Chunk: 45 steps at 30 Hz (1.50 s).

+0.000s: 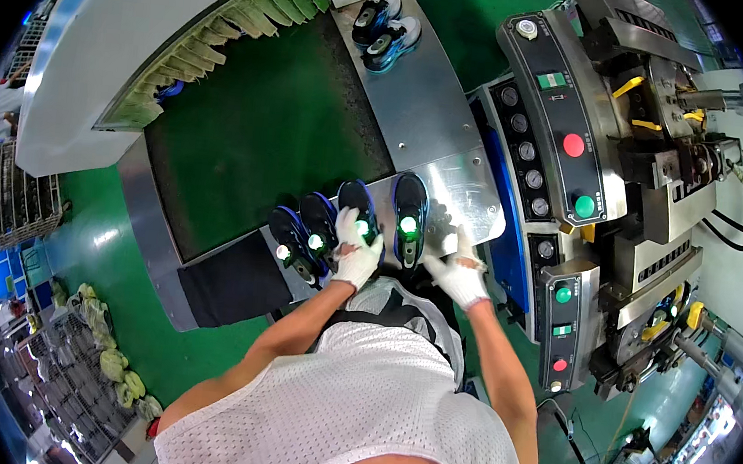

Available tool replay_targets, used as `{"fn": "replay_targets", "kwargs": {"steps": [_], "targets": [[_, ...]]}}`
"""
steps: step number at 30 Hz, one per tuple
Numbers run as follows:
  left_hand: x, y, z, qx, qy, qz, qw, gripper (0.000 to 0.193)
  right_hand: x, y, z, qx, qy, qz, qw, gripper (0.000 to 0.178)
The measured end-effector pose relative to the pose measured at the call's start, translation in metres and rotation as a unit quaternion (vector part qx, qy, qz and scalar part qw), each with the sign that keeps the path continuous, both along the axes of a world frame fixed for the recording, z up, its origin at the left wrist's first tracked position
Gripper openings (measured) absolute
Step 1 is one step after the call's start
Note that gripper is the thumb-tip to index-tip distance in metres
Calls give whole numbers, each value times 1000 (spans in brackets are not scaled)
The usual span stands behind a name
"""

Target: The person repeatedly picks up blue and black sneakers from a conveyor belt, places them into a shoe assembly machine, and removes them after processing. The person handles the shoes one at a time, placing them into the machine's mold and then moving the finished shoes to a collection area.

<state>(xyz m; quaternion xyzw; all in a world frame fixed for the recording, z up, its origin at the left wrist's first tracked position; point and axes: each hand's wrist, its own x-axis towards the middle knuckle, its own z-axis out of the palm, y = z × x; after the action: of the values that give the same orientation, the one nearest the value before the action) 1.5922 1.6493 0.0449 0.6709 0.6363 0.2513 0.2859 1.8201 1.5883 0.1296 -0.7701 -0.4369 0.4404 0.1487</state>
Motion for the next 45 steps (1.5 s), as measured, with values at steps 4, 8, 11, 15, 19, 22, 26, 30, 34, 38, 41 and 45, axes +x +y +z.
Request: {"fn": "replay_targets", "kwargs": {"steps": [4, 8, 11, 15, 19, 22, 26, 30, 34, 38, 41, 45], "targets": [[10, 54, 0, 14, -20, -211, 977, 74, -89, 25, -123, 179, -154, -82, 968, 85], [2, 72, 7, -51, -34, -85, 994, 87, -102, 53, -90, 38, -135, -224, 964, 77], [5, 51, -4, -150, 12, -69, 986, 90, -72, 50, -68, -63, -69, -265, 960, 80], [-11, 63, -67, -192, -33, -120, 973, 83, -46, 24, -4, -52, 28, -463, 884, 68], [47, 67, 27, -272, 104, -274, 916, 72, -38, -54, 28, -25, 76, -615, 785, 63], [94, 7, 78, -249, 99, -428, 863, 67, -53, -124, 40, -21, 114, -692, 713, 58], [142, -84, 144, -200, 56, -617, 759, 68, -84, -223, 85, 161, 92, -813, 552, 56], [166, -175, 143, -144, 146, -763, 614, 90, -138, -315, 113, 409, 50, -871, 268, 39], [190, -300, 204, -187, 163, -845, 473, 91, -202, -401, 157, 325, -55, -942, 62, 25], [212, -444, 244, -215, -59, -913, 341, 72, -262, -500, 172, 185, -174, -966, 47, 40], [220, -554, 253, -95, -98, -951, 279, 80, -294, -570, 172, -28, -292, -953, 80, 78], [214, -676, 234, -7, 41, -970, 241, 69, -295, -659, 160, -159, -295, -934, 124, 79]]}}
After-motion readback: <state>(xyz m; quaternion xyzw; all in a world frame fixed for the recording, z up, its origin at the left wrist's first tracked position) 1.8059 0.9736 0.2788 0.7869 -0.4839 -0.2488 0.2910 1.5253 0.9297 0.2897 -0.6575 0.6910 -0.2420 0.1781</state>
